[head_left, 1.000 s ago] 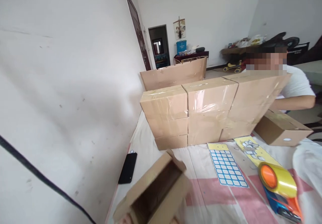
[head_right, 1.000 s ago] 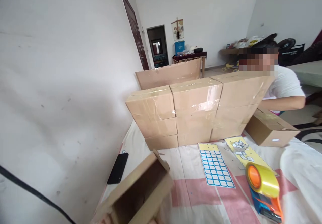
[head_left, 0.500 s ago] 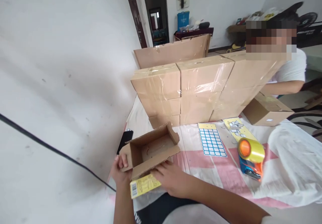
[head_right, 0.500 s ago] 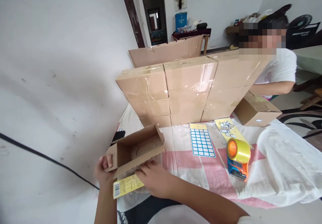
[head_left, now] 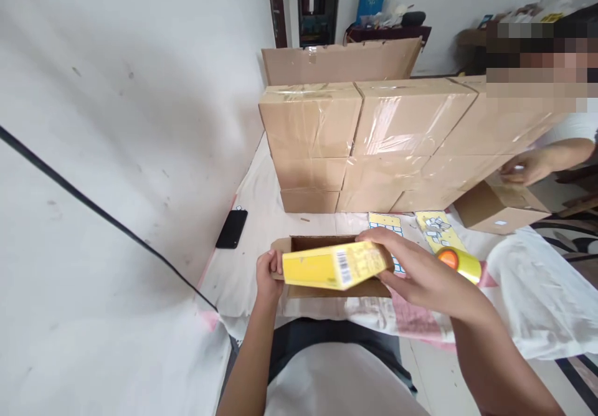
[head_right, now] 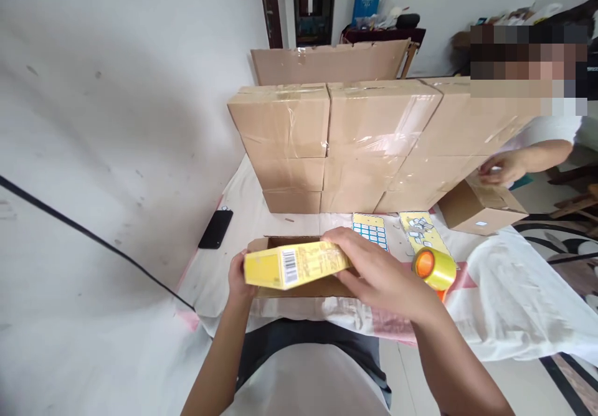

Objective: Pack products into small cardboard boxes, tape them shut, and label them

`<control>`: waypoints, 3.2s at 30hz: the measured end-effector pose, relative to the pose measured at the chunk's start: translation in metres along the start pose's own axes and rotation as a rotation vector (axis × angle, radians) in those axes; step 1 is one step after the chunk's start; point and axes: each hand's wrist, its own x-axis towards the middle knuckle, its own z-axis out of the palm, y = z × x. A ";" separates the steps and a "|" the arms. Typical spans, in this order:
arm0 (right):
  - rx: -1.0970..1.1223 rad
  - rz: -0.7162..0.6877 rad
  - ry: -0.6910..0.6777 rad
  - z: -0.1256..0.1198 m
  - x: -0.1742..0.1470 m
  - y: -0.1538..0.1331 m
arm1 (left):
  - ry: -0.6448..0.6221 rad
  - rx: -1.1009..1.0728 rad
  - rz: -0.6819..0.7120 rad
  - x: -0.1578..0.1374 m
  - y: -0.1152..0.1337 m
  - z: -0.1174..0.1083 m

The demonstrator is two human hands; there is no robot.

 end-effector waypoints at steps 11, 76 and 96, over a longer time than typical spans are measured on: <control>-0.437 0.080 0.038 0.043 0.035 0.028 | -0.054 -0.080 0.021 -0.007 0.003 -0.001; -0.371 0.334 -0.386 0.072 0.050 0.046 | -0.078 -0.054 -0.054 -0.007 -0.001 0.005; -0.243 0.188 0.198 0.044 0.018 0.070 | -0.139 0.146 0.270 -0.016 -0.007 -0.009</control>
